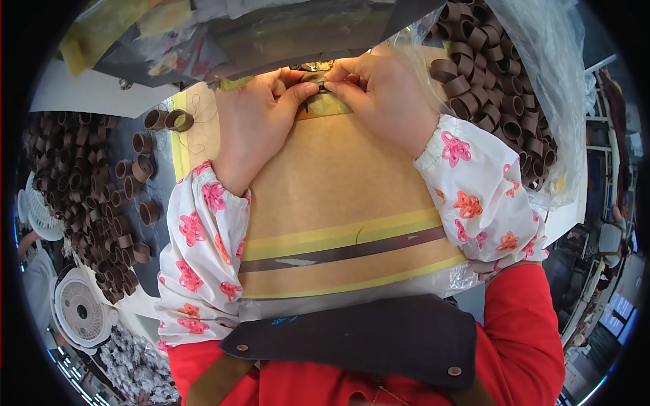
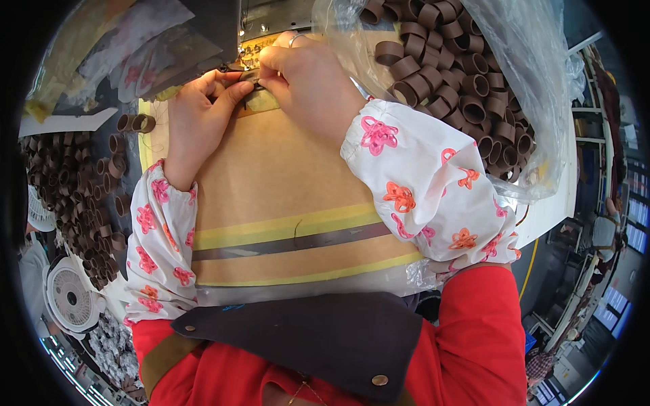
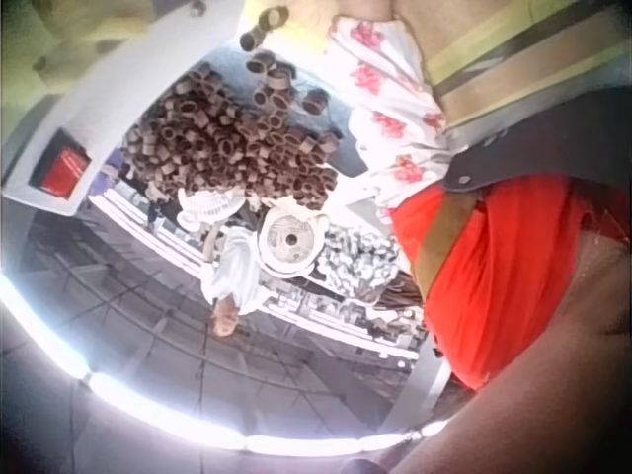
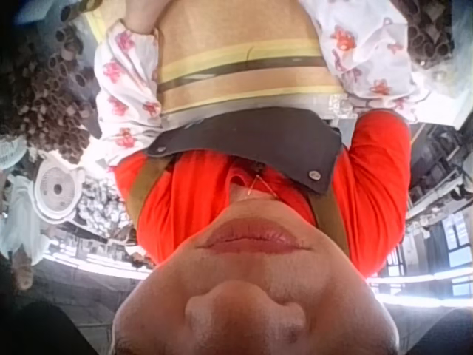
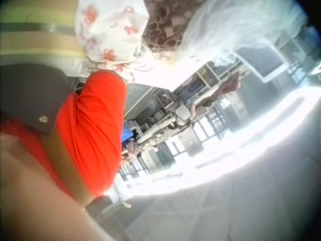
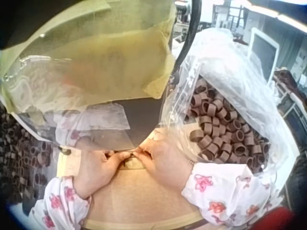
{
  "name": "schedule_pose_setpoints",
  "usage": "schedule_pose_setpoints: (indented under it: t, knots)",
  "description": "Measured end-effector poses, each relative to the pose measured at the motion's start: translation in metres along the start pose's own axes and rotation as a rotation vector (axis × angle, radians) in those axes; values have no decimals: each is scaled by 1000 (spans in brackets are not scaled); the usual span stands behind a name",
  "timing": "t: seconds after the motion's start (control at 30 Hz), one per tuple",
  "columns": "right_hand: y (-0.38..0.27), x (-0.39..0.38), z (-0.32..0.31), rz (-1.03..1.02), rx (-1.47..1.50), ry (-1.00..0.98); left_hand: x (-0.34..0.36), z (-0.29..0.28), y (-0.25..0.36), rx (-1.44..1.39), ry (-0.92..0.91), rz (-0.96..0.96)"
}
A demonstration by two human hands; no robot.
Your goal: Sewing small leather rings or loops using an industrial sewing machine.
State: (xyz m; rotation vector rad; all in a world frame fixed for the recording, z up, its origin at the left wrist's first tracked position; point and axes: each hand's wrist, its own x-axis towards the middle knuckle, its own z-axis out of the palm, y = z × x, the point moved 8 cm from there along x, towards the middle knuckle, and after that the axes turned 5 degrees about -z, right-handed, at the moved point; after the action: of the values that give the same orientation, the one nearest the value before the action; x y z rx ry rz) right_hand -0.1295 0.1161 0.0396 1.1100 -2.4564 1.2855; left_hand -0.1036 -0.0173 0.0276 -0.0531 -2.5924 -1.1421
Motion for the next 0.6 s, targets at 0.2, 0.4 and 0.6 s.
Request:
schedule_pose_setpoints:
  t: [0.2,0.4,0.6]
  knots:
    - [-4,0,-6,-37,-124,52,1,0,4,71,-36,25]
    - [-6,1,-4,25,-258,-35,-2,1,0,33,-70,-56]
    - [-8,7,5,59,-301,-99,-1,-4,-5,21,-83,-125]
